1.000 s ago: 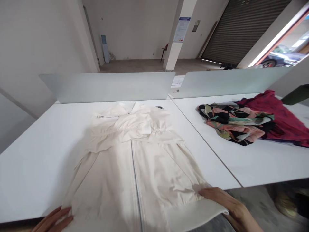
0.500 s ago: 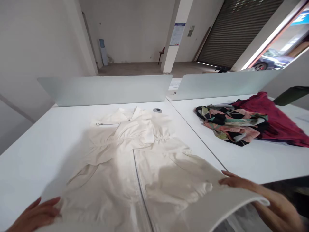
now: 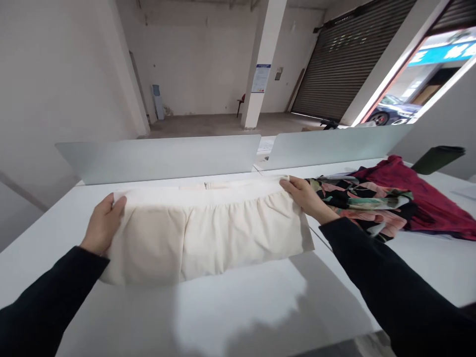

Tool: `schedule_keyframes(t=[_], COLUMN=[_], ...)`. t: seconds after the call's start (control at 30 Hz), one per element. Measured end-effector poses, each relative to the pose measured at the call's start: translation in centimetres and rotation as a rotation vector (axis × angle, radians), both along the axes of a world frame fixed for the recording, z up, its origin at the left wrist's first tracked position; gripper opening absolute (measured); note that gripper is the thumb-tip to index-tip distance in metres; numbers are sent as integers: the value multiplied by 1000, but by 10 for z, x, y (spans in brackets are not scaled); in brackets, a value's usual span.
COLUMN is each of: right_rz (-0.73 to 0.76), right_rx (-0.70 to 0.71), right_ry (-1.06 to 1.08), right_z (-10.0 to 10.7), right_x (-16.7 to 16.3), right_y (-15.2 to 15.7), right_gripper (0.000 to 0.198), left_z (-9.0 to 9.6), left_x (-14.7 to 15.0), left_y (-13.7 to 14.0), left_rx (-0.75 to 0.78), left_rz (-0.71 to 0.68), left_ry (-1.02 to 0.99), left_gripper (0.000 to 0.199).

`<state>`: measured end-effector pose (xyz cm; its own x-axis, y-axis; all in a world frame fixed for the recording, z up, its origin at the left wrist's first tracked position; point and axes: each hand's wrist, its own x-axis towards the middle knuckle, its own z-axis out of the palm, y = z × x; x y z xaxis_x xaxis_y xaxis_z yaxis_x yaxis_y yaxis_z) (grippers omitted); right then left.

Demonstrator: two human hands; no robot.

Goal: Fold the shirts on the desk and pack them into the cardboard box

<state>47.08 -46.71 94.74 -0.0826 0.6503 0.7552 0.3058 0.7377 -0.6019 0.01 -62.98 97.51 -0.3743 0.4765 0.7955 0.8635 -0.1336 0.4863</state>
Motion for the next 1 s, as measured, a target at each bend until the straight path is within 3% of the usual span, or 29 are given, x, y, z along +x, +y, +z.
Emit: schedule_keyframes(t=[0.13,0.23,0.33,0.43,0.63,1.0], right_rz=[-32,-253,-424,-460,-525,-555], right_rx=[0,-23,-89,-152,-204,-179], right_ry=[-58,-231,-388,-450,-534,-511], right_z=[26,38,33,14,-17,-19], right_x=[-22,-44,-67,-83,-93,-88], right_y=[51,86,116,141,160,154], right_gripper=[31,27,24,21,31,38], left_z=[18,23,14,-4,-21,-20], left_x=[-16,-23,-26,-30,-39,-37], left_y=[51,91,128,153,162,157], left_rx=[-135,-246,-338,-419,-476,-423], left_rz=[132,256,305,327,354,328], left_ry=[111,159,138,109,79,73], left_gripper=[33,41,41,41,45,46])
